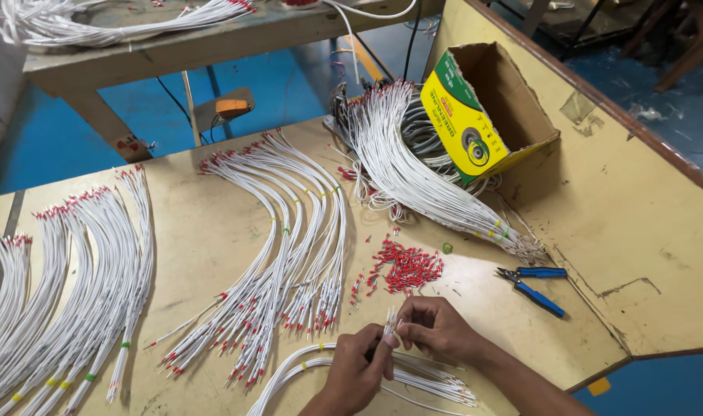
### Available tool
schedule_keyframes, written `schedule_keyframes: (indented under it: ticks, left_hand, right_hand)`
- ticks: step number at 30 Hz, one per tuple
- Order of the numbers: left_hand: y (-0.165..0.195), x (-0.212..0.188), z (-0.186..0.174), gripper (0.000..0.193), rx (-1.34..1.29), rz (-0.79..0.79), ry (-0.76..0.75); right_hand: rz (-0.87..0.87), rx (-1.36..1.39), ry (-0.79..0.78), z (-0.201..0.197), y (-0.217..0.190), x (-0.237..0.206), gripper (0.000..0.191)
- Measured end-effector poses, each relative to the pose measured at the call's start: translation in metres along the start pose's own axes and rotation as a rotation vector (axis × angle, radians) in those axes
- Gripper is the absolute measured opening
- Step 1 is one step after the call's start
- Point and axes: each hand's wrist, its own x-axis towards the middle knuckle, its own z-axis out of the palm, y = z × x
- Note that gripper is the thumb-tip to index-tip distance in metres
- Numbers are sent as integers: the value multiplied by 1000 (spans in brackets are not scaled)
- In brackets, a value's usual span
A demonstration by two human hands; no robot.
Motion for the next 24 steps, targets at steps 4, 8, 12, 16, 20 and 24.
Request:
schedule_keyframes:
  ticks: [4,8,12,16,20,24]
  left_hand:
    - [-6,0,0,25,-18,-45,29]
    - [-7,0,3,21,-3,-20,22]
    - [-6,-2,2,21,150,69,41]
    - [-5,-3,1,21,194,101,30]
    - [-4,-1,1,20,172,108,20]
    - [-3,-1,1,20,187,121,26]
  right_hand:
    - [1,28,-34,-1,2,0,21]
    - [-23,-12,-39,-1,4,-3,21]
    - [-37,-20,-51,-1,7,-2,19]
    - [-10,-48,-12,-1,7,-4,18]
    - [-9,-51,2,-2,5,-7,18]
    - [2,-67,34,0,4,-9,17]
